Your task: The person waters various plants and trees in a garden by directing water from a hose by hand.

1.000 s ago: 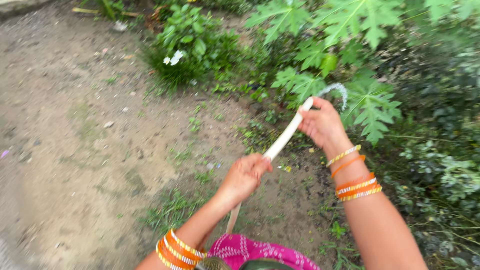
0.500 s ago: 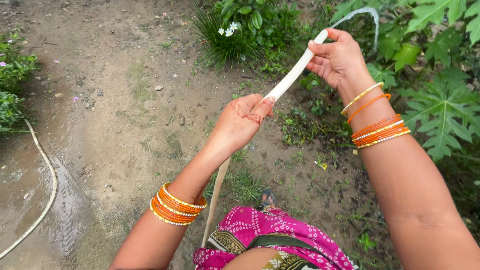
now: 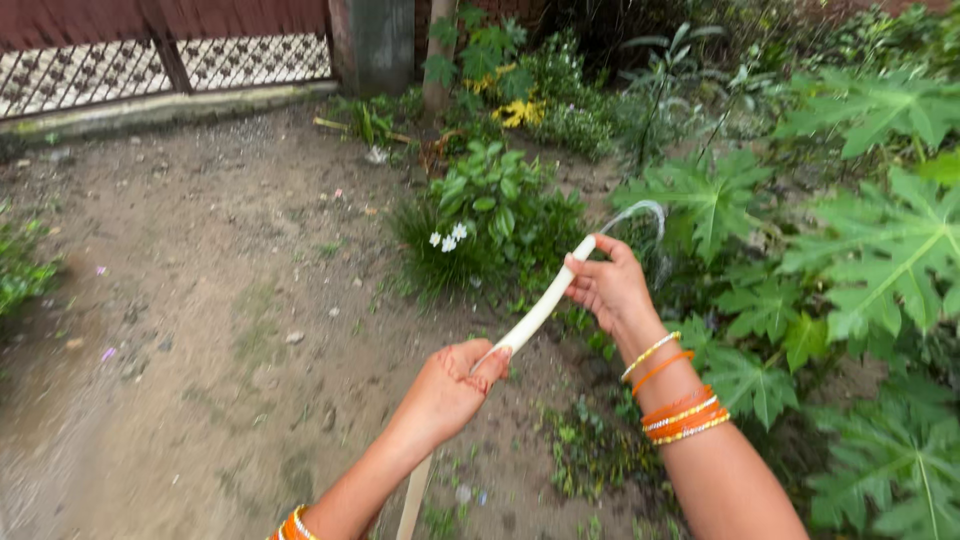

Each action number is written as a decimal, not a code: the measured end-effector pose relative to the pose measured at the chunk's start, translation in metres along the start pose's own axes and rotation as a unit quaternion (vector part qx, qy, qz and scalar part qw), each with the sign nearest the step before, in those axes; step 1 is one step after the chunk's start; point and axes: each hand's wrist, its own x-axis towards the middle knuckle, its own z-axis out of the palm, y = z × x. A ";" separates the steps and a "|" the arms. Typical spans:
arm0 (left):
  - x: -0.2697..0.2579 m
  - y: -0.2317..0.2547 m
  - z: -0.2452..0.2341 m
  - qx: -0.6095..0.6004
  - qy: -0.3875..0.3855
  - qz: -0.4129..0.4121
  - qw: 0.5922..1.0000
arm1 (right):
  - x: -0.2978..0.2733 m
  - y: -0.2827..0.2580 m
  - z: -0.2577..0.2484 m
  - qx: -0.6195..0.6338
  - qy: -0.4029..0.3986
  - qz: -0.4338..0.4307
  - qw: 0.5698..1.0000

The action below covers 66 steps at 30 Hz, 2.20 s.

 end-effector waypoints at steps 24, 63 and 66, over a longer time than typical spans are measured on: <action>0.365 -0.049 -0.149 0.132 0.046 0.040 0.989 | 0.380 -0.017 0.121 0.099 -0.011 -0.026 0.995; 1.010 -0.282 -0.466 0.193 0.238 0.137 0.942 | 1.147 -0.050 0.496 -0.002 -0.219 -0.060 0.974; 1.053 -0.295 -0.487 0.193 0.259 0.176 0.930 | 1.219 -0.057 0.510 -0.001 -0.244 -0.062 0.968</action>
